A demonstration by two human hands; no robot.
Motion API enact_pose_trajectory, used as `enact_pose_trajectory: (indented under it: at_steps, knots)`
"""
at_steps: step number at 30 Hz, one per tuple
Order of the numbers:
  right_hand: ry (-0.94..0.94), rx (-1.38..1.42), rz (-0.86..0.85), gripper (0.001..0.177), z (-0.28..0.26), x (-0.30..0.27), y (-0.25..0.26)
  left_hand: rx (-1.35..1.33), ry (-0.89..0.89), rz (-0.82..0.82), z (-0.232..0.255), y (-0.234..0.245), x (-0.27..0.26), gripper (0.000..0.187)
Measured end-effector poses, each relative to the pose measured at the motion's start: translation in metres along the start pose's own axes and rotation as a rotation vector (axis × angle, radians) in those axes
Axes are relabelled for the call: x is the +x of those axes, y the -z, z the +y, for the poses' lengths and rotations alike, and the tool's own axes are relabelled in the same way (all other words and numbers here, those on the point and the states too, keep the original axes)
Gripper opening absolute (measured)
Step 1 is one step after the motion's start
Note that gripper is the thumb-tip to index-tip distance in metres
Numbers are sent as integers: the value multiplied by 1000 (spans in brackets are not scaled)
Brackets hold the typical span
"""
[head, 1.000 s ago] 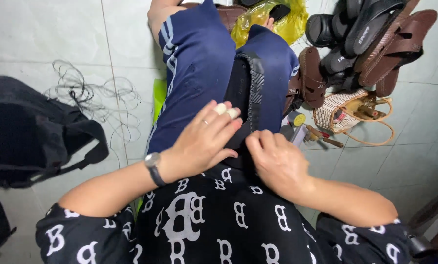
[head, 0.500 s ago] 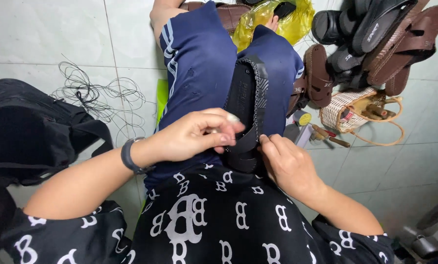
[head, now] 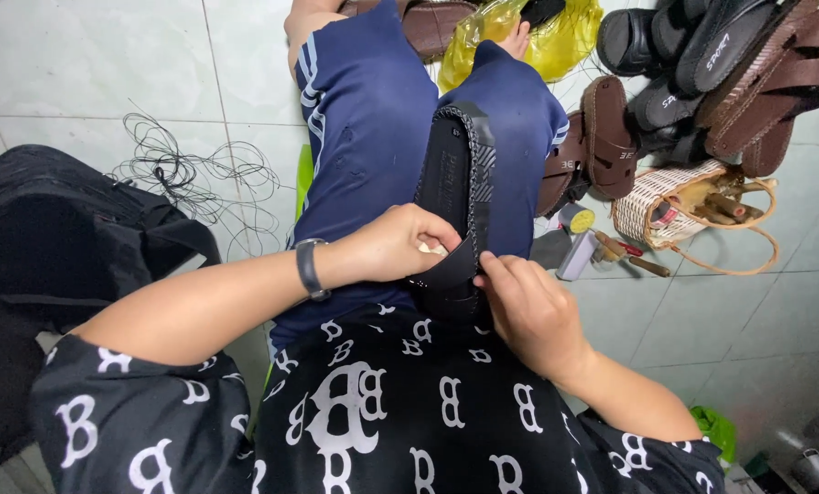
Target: Hand-sewing the strap of a sandal to its sole using a needle and thread.
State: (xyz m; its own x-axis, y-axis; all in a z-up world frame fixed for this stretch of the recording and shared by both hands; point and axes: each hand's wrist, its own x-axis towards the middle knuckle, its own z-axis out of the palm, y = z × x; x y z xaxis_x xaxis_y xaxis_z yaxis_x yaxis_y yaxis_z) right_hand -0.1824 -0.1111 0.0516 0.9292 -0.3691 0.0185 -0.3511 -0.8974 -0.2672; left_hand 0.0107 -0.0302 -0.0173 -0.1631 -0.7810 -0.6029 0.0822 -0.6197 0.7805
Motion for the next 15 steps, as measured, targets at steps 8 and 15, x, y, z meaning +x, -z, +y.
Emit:
enact_pose_trajectory:
  at_steps: [8, 15]
  knots:
    - [-184, -383, -602, 67, 62, -19, 89, 432, -648, 316, 0, 14, -35, 25]
    - [148, 1173, -624, 21, 18, 11, 37, 519, -708, 355, 10, 26, -58, 32]
